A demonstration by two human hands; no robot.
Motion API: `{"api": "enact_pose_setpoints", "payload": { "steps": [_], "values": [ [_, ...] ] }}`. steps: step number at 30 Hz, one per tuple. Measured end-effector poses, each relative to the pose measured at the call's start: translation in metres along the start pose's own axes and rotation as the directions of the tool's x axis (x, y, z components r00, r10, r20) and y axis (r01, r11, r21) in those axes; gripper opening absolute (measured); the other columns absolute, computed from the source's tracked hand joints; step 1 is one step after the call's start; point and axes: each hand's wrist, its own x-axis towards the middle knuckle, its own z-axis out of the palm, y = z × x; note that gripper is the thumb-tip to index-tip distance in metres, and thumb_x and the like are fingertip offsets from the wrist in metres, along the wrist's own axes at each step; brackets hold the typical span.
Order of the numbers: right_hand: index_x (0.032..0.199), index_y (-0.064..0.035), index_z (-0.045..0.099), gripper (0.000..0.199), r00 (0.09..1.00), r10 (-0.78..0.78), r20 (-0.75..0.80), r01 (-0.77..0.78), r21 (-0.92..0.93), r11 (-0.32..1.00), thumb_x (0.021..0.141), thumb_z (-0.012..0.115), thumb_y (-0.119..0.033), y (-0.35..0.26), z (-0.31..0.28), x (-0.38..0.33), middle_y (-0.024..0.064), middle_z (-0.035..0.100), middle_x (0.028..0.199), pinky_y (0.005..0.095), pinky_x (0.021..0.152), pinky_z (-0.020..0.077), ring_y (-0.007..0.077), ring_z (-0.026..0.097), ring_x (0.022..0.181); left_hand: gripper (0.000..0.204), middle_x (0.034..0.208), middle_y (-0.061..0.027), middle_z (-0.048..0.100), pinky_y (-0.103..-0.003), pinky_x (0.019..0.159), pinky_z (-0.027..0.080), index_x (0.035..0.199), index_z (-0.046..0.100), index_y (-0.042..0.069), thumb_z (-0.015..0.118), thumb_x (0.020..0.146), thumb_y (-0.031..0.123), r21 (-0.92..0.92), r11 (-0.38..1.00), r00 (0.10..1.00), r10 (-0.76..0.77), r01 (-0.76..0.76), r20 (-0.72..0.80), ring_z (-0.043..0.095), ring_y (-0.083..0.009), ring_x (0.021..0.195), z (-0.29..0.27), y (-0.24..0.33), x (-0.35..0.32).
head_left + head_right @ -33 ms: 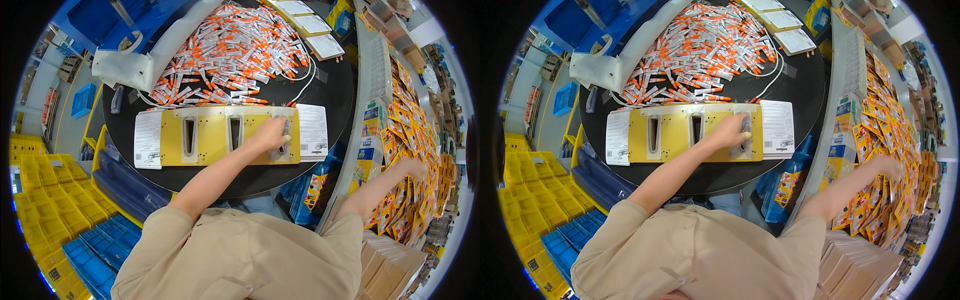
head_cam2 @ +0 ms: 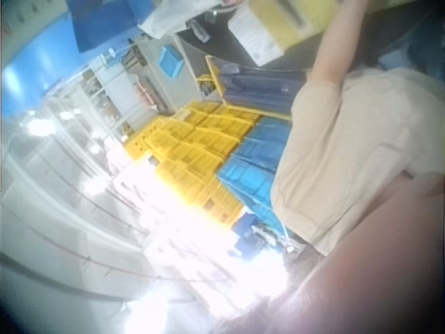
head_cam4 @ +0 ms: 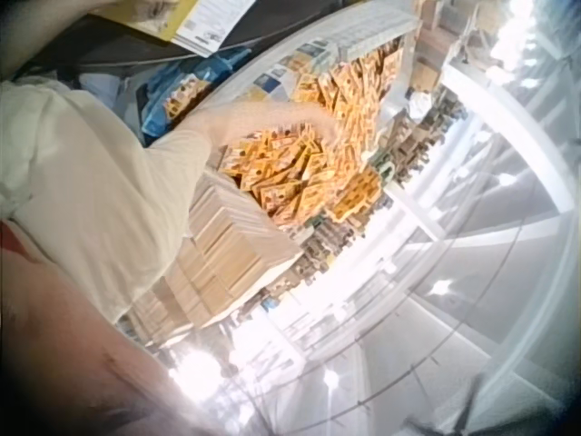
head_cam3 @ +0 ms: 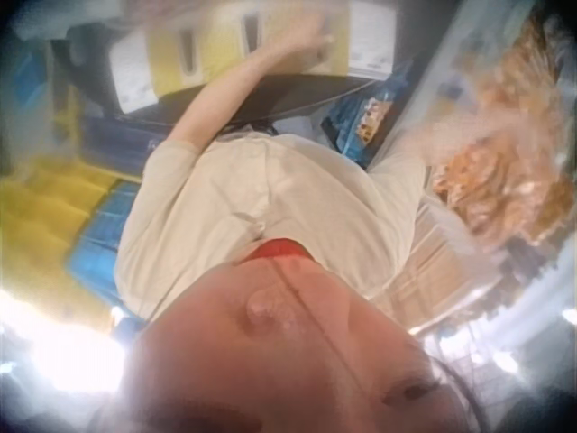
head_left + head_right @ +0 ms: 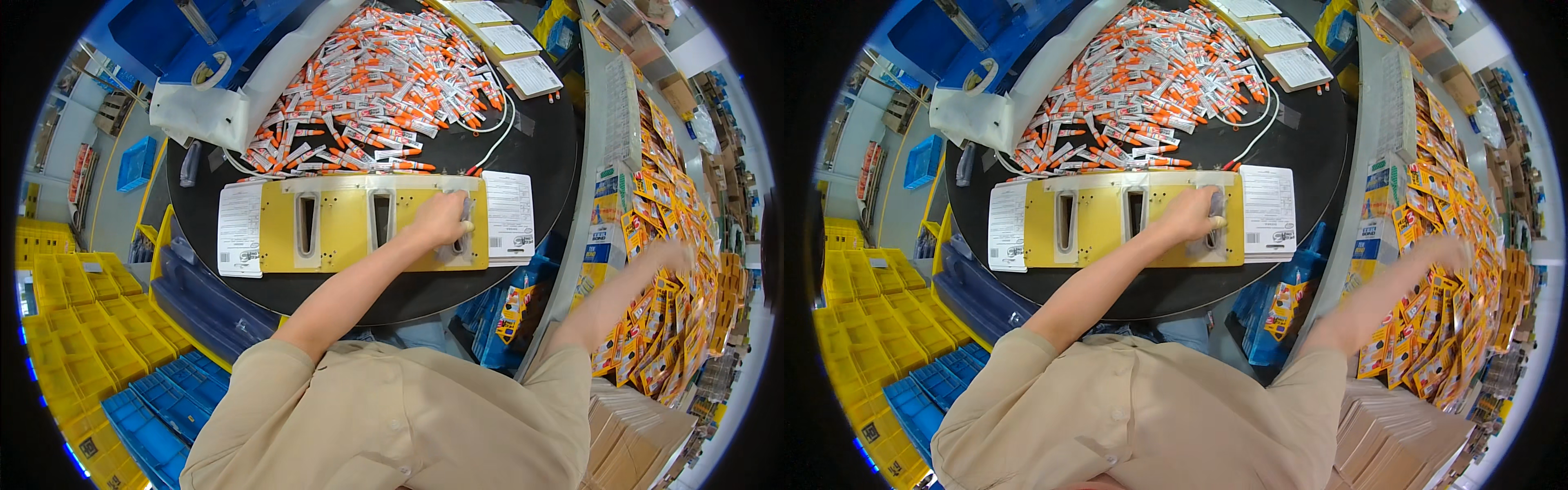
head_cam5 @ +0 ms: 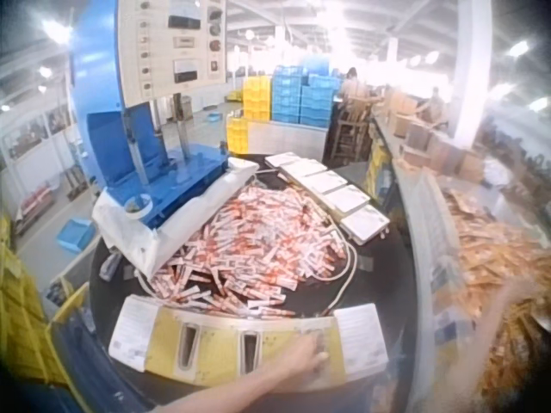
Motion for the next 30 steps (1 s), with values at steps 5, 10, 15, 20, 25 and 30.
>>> {"api": "enact_pose_setpoints", "payload": {
  "steps": [5, 10, 15, 20, 25, 30],
  "values": [
    [0.096, -0.0101, 0.072, 0.015, 0.374, 0.229, 0.899, -0.072, -0.218, 0.973, 0.086, 0.064, -0.019, -0.001, 0.16, -0.226, 0.0091, 0.07, 0.095, 0.0325, 0.075, 0.0518, 0.0163, 0.066, 0.086, 0.053, 0.087, -0.0231, 0.067, -0.045, 0.074, 0.052, 0.097, 0.061, -0.004, 0.078, 0.072, 0.039, 0.18, 0.975, 0.991, -0.127, 0.132, -0.038, 0.065, -0.0396, 0.083, -0.002, 0.006, 0.008],
    [0.085, 0.0007, 0.069, 0.026, 0.009, 0.125, 0.992, 0.619, -0.104, 0.778, 0.082, 0.068, -0.025, -0.015, 0.232, -0.344, 0.0223, 0.068, 0.091, 0.0428, 0.08, 0.0509, 0.0347, 0.066, 0.089, 0.057, 0.083, -0.0224, 0.067, -0.043, 0.076, 0.054, 0.096, 0.059, -0.004, 0.079, 0.071, 0.042, 0.215, 0.944, 0.969, -0.241, 0.249, -0.064, 0.066, -0.0384, 0.084, -0.005, 0.002, 0.001],
    [0.094, 0.0016, 0.067, 0.032, -0.3, 0.224, 0.927, 0.569, -0.014, 0.822, 0.084, 0.067, -0.028, -0.04, 0.211, -0.31, 0.023, 0.067, 0.089, 0.0402, 0.078, 0.0519, 0.034, 0.067, 0.087, 0.041, 0.082, -0.0193, 0.066, -0.041, 0.072, 0.052, 0.094, 0.059, -0.002, 0.073, 0.077, 0.032, -0.271, 0.959, 0.994, -0.096, 0.081, -0.042, 0.066, -0.0349, 0.078, -0.024, -0.024, -0.025],
    [0.106, -0.0036, 0.067, 0.023, 0.051, -0.218, 0.975, 0.117, 0.211, 0.97, 0.085, 0.059, 0.001, -0.091, 0.085, -0.3, 0.014, 0.065, 0.103, 0.0327, 0.078, 0.0531, 0.0276, 0.066, 0.089, 0.027, 0.079, -0.0144, 0.066, -0.04, 0.071, 0.05, 0.093, 0.06, 0.002, 0.07, 0.076, 0.021, -0.172, 0.984, 0.984, -0.078, 0.05, -0.161, 0.065, -0.0323, 0.077, -0.054, -0.06, -0.048],
    [0.116, -0.014, 0.066, 0.039, -0.286, -0.371, 0.883, 0.343, 0.456, 0.822, 0.081, 0.062, 0.002, -0.132, -0.01, -0.313, 0.0072, 0.063, 0.121, 0.0408, 0.102, 0.0432, 0.0255, 0.055, 0.119, 0.042, 0.082, -0.0166, 0.067, -0.044, 0.073, 0.049, 0.093, 0.062, 0.001, 0.078, 0.073, 0.035, 0.135, 0.961, 0.961, -0.219, 0.243, -0.168, 0.064, -0.0364, 0.083, -0.067, -0.07, -0.048],
    [0.124, -0.0175, 0.062, 0.048, -0.432, -0.248, 0.867, 0.541, 0.469, 0.698, 0.08, 0.062, 0.002, -0.149, -0.032, -0.31, 0.0013, 0.064, 0.122, 0.0513, 0.117, 0.02, 0.0217, 0.038, 0.136, 0.062, 0.083, -0.0206, 0.067, -0.046, 0.071, 0.051, 0.091, 0.06, -0.004, 0.076, 0.072, 0.053, 0.275, 0.904, 0.94, -0.282, 0.328, -0.193, 0.065, -0.0381, 0.081, -0.076, -0.07, -0.058]
  ]
}}
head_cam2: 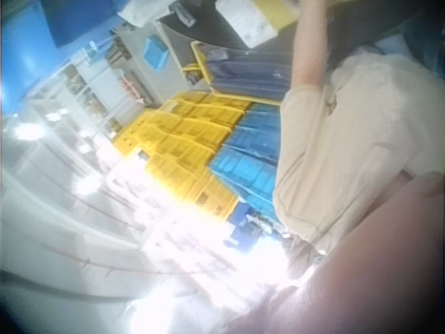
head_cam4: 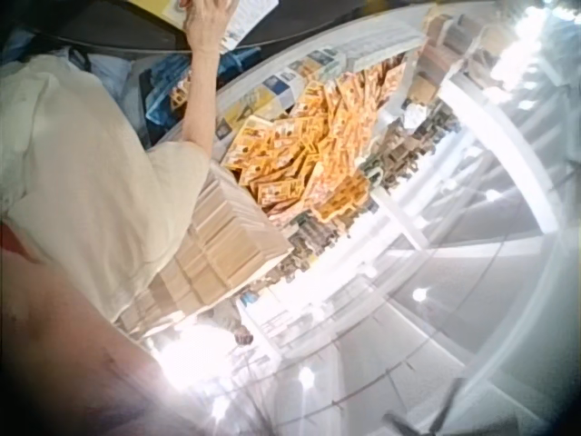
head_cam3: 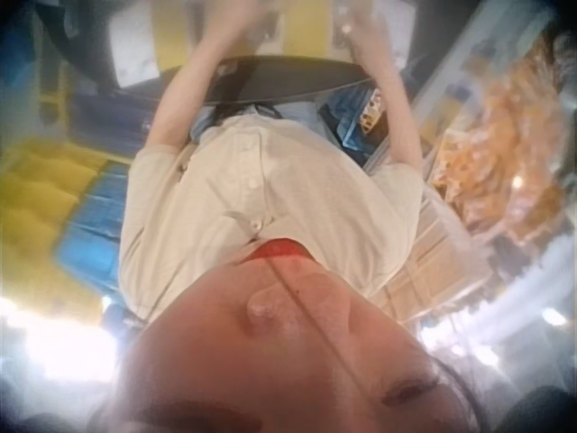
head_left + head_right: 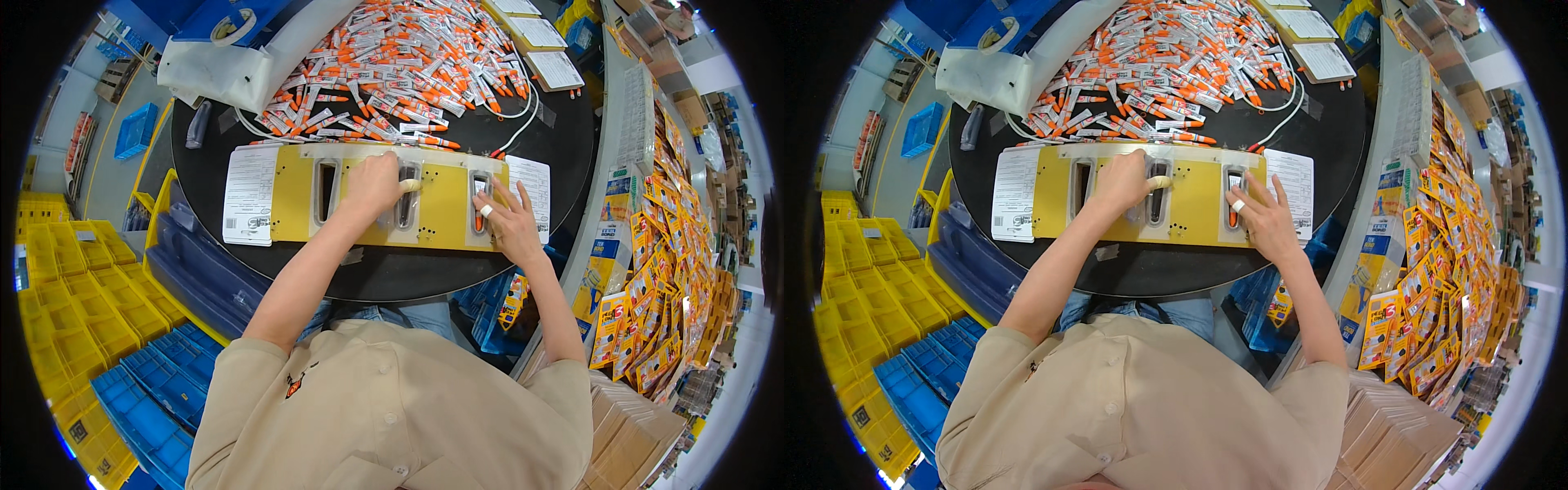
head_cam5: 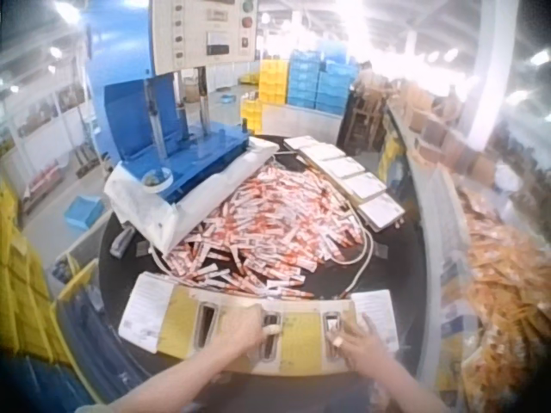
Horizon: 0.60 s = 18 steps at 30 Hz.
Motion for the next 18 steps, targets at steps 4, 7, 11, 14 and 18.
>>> {"api": "enact_pose_setpoints", "payload": {
  "steps": [4, 7, 11, 14, 18],
  "values": [
    [0.117, -0.01, 0.064, 0.037, 0.95, 0.113, -0.29, -0.057, 0.193, 0.98, 0.081, 0.062, -0.002, 0.005, 0.005, 0.057, 0.0099, 0.065, 0.115, 0.0432, 0.099, 0.0429, 0.0276, 0.055, 0.118, 0.07, 0.084, -0.0222, 0.066, -0.047, 0.069, 0.052, 0.093, 0.058, -0.005, 0.074, 0.07, 0.059, -0.016, 0.999, 0.999, -0.031, 0.031, -0.035, 0.066, -0.038, 0.08, -0.006, -0.018, -0.013],
    [0.107, -0.0047, 0.063, 0.021, 0.891, 0.276, -0.36, -0.135, 0.37, 0.919, 0.086, 0.061, -0.009, 0.017, 0.035, 0.129, 0.0141, 0.062, 0.104, 0.0422, 0.082, 0.0493, 0.0341, 0.059, 0.101, 0.044, 0.08, -0.0184, 0.066, -0.041, 0.068, 0.052, 0.096, 0.056, -0.002, 0.072, 0.079, 0.036, -0.37, 0.921, 0.992, 0.111, -0.124, -0.057, 0.065, -0.0356, 0.077, -0.005, -0.042, -0.026],
    [0.101, -0.0028, 0.057, 0.02, 0.905, 0.319, -0.281, -0.28, 0.171, 0.945, 0.087, 0.063, -0.016, 0.039, 0.08, 0.197, 0.0185, 0.054, 0.105, 0.0453, 0.079, 0.0494, 0.037, 0.058, 0.097, 0.024, 0.078, -0.0152, 0.065, -0.037, 0.071, 0.051, 0.093, 0.058, 0.002, 0.067, 0.079, 0.019, -0.512, 0.839, 0.977, 0.099, -0.183, -0.187, 0.064, -0.0328, 0.076, -0.009, -0.08, -0.031],
    [0.1, -0.0024, 0.054, 0.019, 0.908, 0.317, -0.272, -0.313, 0.061, 0.948, 0.088, 0.062, -0.014, 0.038, 0.083, 0.212, 0.0179, 0.054, 0.102, 0.0457, 0.08, 0.0491, 0.0376, 0.057, 0.099, 0.03, 0.083, -0.0159, 0.067, -0.039, 0.071, 0.051, 0.095, 0.062, 0.005, 0.07, 0.077, 0.027, -0.318, 0.944, 0.976, 0.018, -0.088, -0.216, 0.066, -0.0335, 0.081, -0.018, -0.097, -0.027],
    [0.102, -0.0015, 0.056, 0.017, 0.898, 0.163, -0.409, -0.057, 0.258, 0.964, 0.086, 0.059, -0.006, 0.0, 0.046, 0.186, 0.0159, 0.058, 0.093, 0.0439, 0.077, 0.0476, 0.0346, 0.057, 0.092, 0.049, 0.088, -0.0155, 0.068, -0.042, 0.072, 0.051, 0.102, 0.064, 0.006, 0.074, 0.074, 0.045, -0.119, 0.988, 0.994, -0.103, 0.096, -0.047, 0.066, -0.0343, 0.085, -0.035, -0.104, -0.021]
  ]
}}
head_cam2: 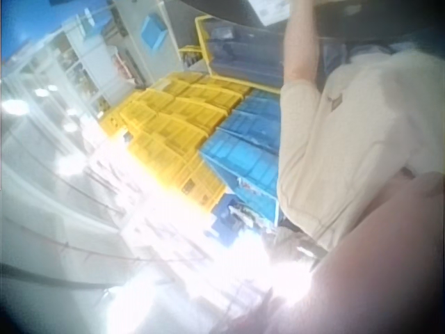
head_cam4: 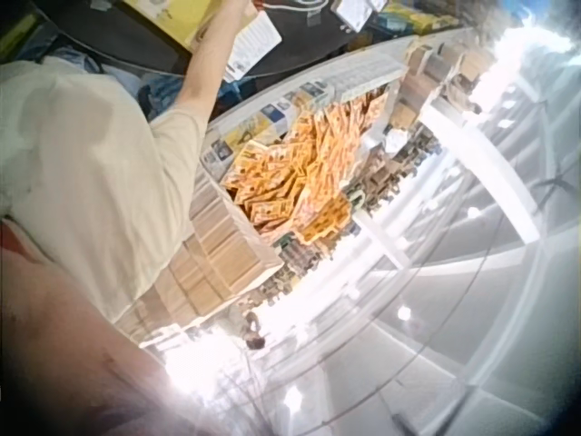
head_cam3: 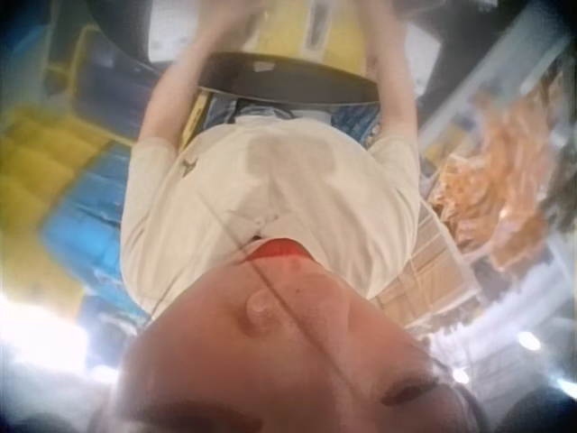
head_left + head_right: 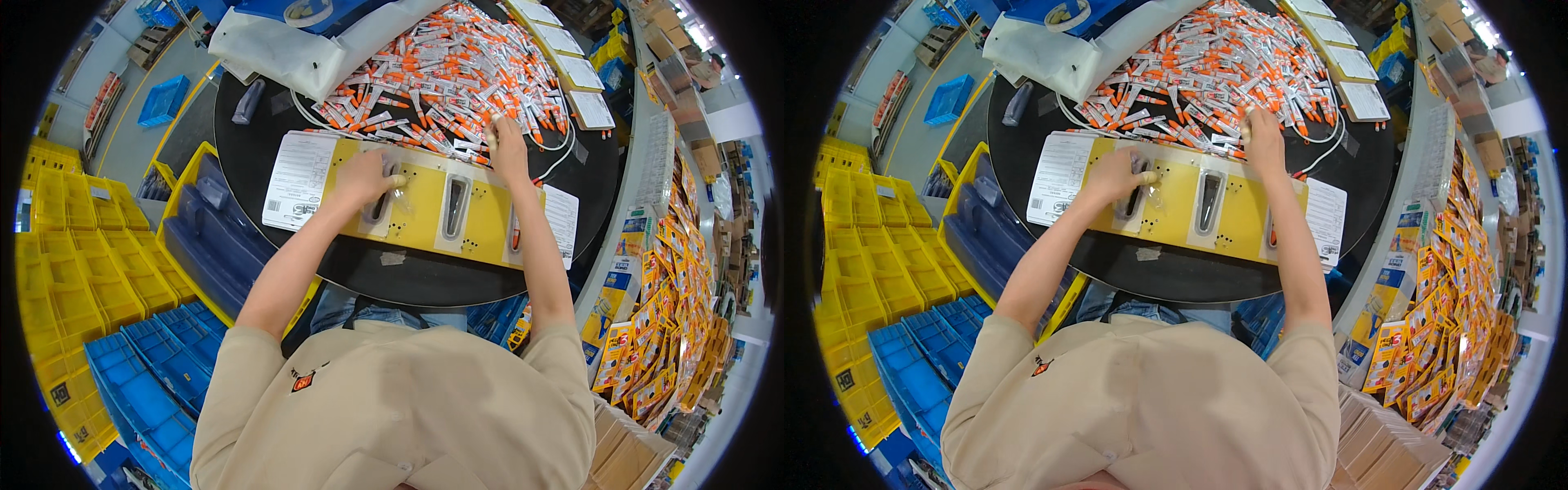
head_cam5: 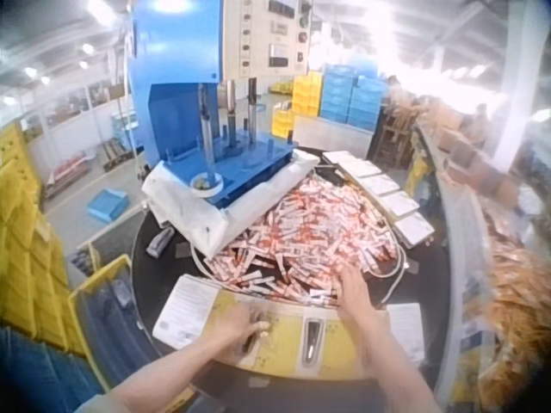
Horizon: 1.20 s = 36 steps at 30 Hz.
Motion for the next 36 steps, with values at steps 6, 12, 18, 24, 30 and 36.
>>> {"api": "enact_pose_setpoints", "payload": {
  "steps": [6, 12, 18, 24, 30, 36],
  "values": [
    [0.103, -0.0054, 0.067, 0.029, 0.887, -0.454, 0.084, 0.434, 0.187, 0.881, 0.074, 0.063, 0.001, -0.069, -0.037, -0.082, 0.0106, 0.067, 0.102, 0.0368, 0.081, 0.0505, 0.028, 0.062, 0.091, 0.065, 0.089, -0.0136, 0.069, -0.043, 0.073, 0.052, 0.102, 0.063, 0.003, 0.072, 0.071, 0.06, 0.242, 0.969, 0.999, -0.049, 0.053, -0.021, 0.067, -0.0328, 0.086, -0.024, -0.005, -0.006],
    [0.105, -0.0057, 0.067, 0.032, 0.929, -0.344, 0.136, 0.316, 0.194, 0.929, 0.074, 0.062, 0.001, -0.076, -0.036, -0.091, 0.0109, 0.068, 0.107, 0.0361, 0.083, 0.051, 0.0275, 0.064, 0.094, 0.042, 0.092, -0.0127, 0.069, -0.042, 0.073, 0.051, 0.106, 0.063, 0.007, 0.067, 0.082, 0.041, 0.186, 0.978, 0.991, -0.072, 0.093, -0.115, 0.066, -0.0325, 0.086, -0.035, -0.02, 0.002],
    [0.101, -0.0049, 0.066, 0.026, 0.988, 0.103, -0.117, -0.093, 0.088, 0.992, 0.084, 0.067, -0.025, -0.079, 0.065, 0.04, 0.0134, 0.06, 0.093, 0.0414, 0.073, 0.0499, 0.0312, 0.06, 0.088, 0.017, 0.094, -0.0141, 0.068, -0.043, 0.076, 0.051, 0.093, 0.07, 0.007, 0.067, 0.08, 0.018, 0.221, 0.975, 0.921, 0.107, -0.023, -0.376, 0.065, -0.032, 0.09, -0.021, -0.033, 0.091],
    [0.1, -0.0011, 0.062, 0.031, 0.903, 0.42, 0.096, -0.42, -0.022, 0.907, 0.086, 0.064, -0.029, -0.077, 0.105, 0.075, 0.0211, 0.064, 0.107, 0.0476, 0.081, 0.0496, 0.037, 0.06, 0.103, 0.028, 0.093, -0.0184, 0.068, -0.045, 0.083, 0.051, 0.097, 0.069, 0.003, 0.071, 0.075, 0.021, 0.441, 0.898, 0.962, 0.122, -0.002, -0.244, 0.066, -0.0346, 0.092, -0.025, -0.031, 0.126],
    [0.102, -0.0034, 0.061, 0.023, 0.781, 0.018, 0.624, -0.622, 0.78, -0.069, 0.092, 0.059, -0.025, -0.097, -0.041, -0.142, 0.0026, 0.06, 0.075, 0.0245, 0.065, 0.0431, 0.0101, 0.055, 0.069, 0.022, 0.078, -0.0133, 0.067, -0.035, 0.072, 0.05, 0.099, 0.06, 0.002, 0.067, 0.082, 0.016, -0.07, 0.943, 0.913, 0.293, -0.324, -0.283, 0.067, -0.026, 0.078, -0.027, -0.009, -0.003],
    [0.105, -0.0011, 0.056, 0.026, 0.552, 0.307, 0.775, -0.103, 0.429, -0.898, 0.094, 0.056, -0.024, -0.114, -0.071, -0.384, 0.0017, 0.052, 0.074, 0.024, 0.063, 0.0437, 0.0123, 0.052, 0.067, 0.024, 0.072, -0.0173, 0.065, -0.038, 0.062, 0.048, 0.091, 0.059, 0.002, 0.067, 0.084, 0.024, -0.012, 0.995, 0.995, 0.097, -0.097, 0.006, 0.064, -0.0325, 0.065, -0.003, 0.0, -0.03]
  ]
}}
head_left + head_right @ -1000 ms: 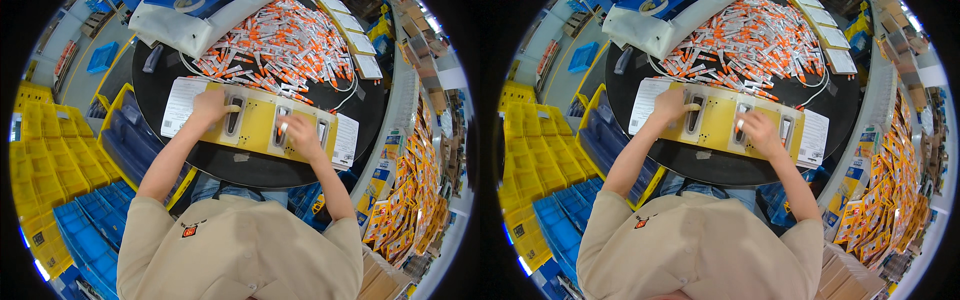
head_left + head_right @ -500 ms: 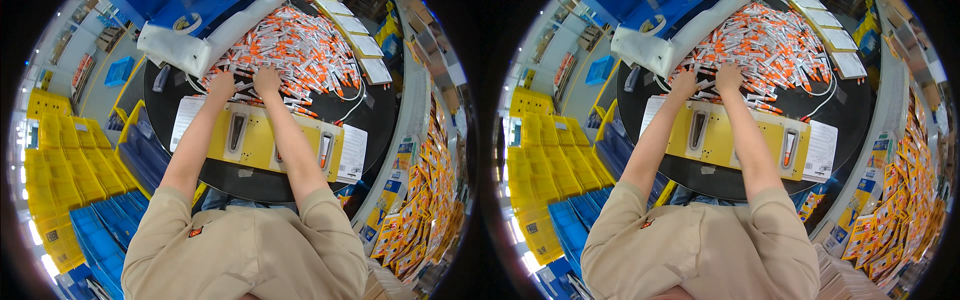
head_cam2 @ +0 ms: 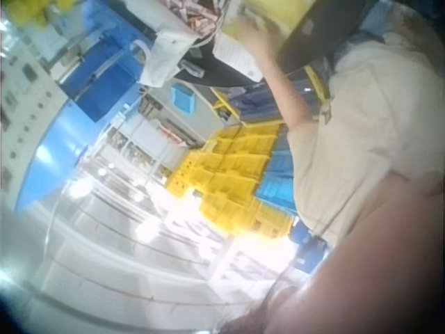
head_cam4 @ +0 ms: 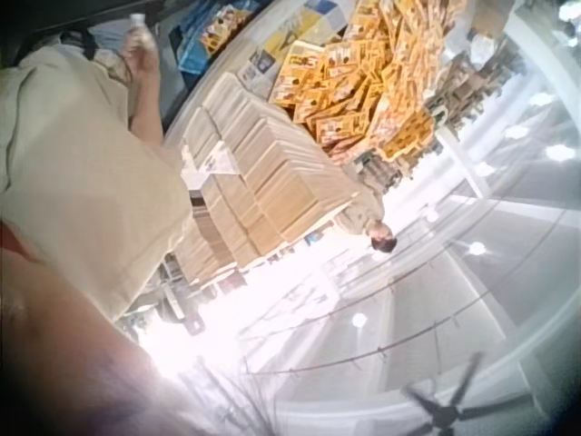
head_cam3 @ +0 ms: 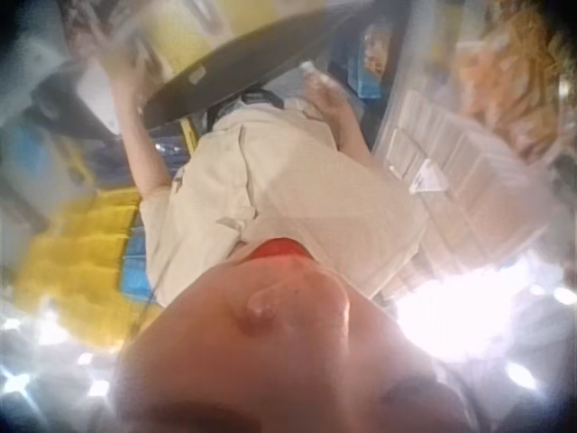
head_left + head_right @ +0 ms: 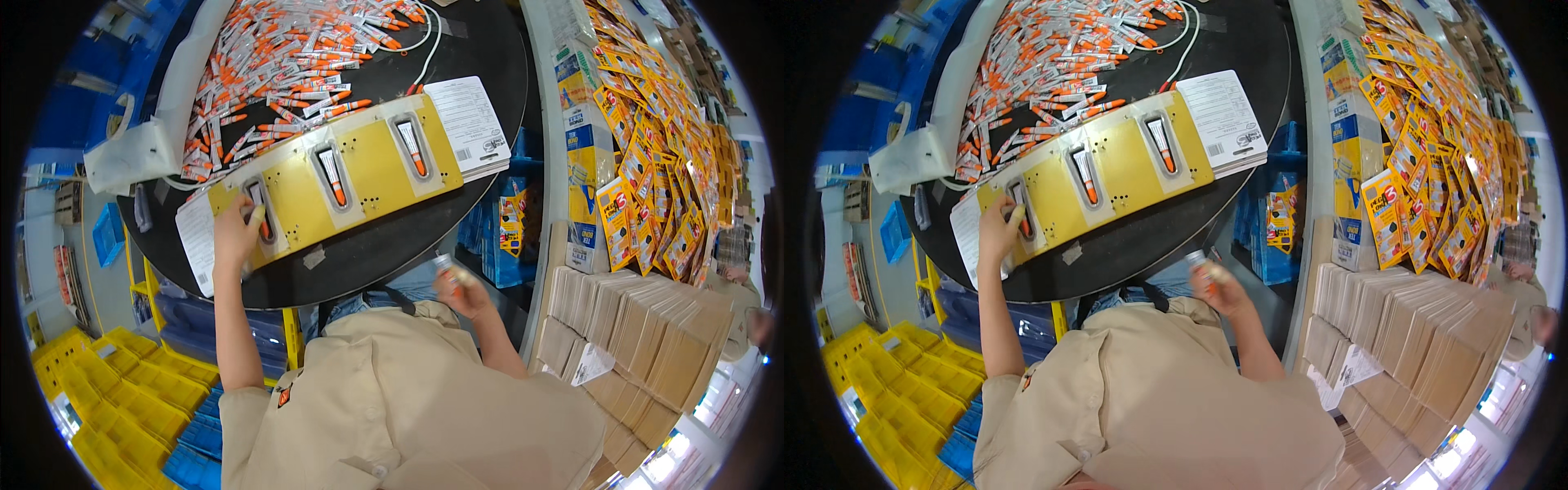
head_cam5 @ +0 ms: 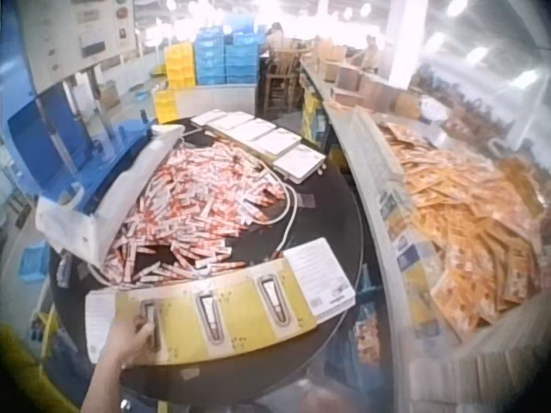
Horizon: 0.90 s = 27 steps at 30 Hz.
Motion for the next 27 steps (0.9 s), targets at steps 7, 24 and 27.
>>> {"api": "enact_pose_setpoints", "payload": {
  "steps": [7, 24, 27],
  "values": [
    [0.107, -0.0015, 0.061, 0.032, 0.299, -0.623, -0.723, 0.091, -0.628, 0.773, 0.1, 0.048, -0.03, -0.066, -0.038, -0.003, 0.0077, 0.07, 0.089, 0.0214, 0.052, 0.0466, 0.0114, 0.061, 0.065, 0.053, 0.101, -0.021, 0.063, -0.033, 0.059, 0.052, 0.113, 0.062, -0.006, 0.068, 0.085, 0.039, -0.056, 0.973, 0.905, -0.229, 0.223, -0.358, 0.066, -0.0206, 0.059, -0.053, -0.084, -0.009],
    [0.126, -0.0094, 0.058, 0.042, 0.285, -0.892, 0.352, -0.397, -0.803, -0.444, 0.094, 0.055, -0.037, -0.22, 0.089, 0.161, 0.0181, 0.052, 0.136, 0.0442, 0.103, 0.0377, 0.0349, 0.043, 0.13, 0.033, 0.075, -0.0121, 0.065, -0.033, 0.058, 0.051, 0.099, 0.063, -0.003, 0.072, 0.079, 0.021, -0.153, 0.978, 0.983, -0.159, 0.144, -0.093, 0.067, -0.0169, 0.064, -0.108, -0.037, -0.049],
    [0.111, -0.0074, 0.066, 0.033, 0.211, -0.735, 0.645, -0.413, -0.622, -0.665, 0.09, 0.063, -0.032, -0.212, 0.108, 0.15, 0.0192, 0.059, 0.126, 0.0425, 0.095, 0.043, 0.035, 0.052, 0.117, 0.067, 0.12, -0.0269, 0.058, -0.042, 0.082, 0.052, 0.132, 0.049, 0.004, 0.074, 0.077, 0.033, 0.187, 0.968, 0.98, -0.144, 0.169, -0.137, 0.066, -0.0372, 0.094, -0.051, -0.027, -0.032]
  ]
}}
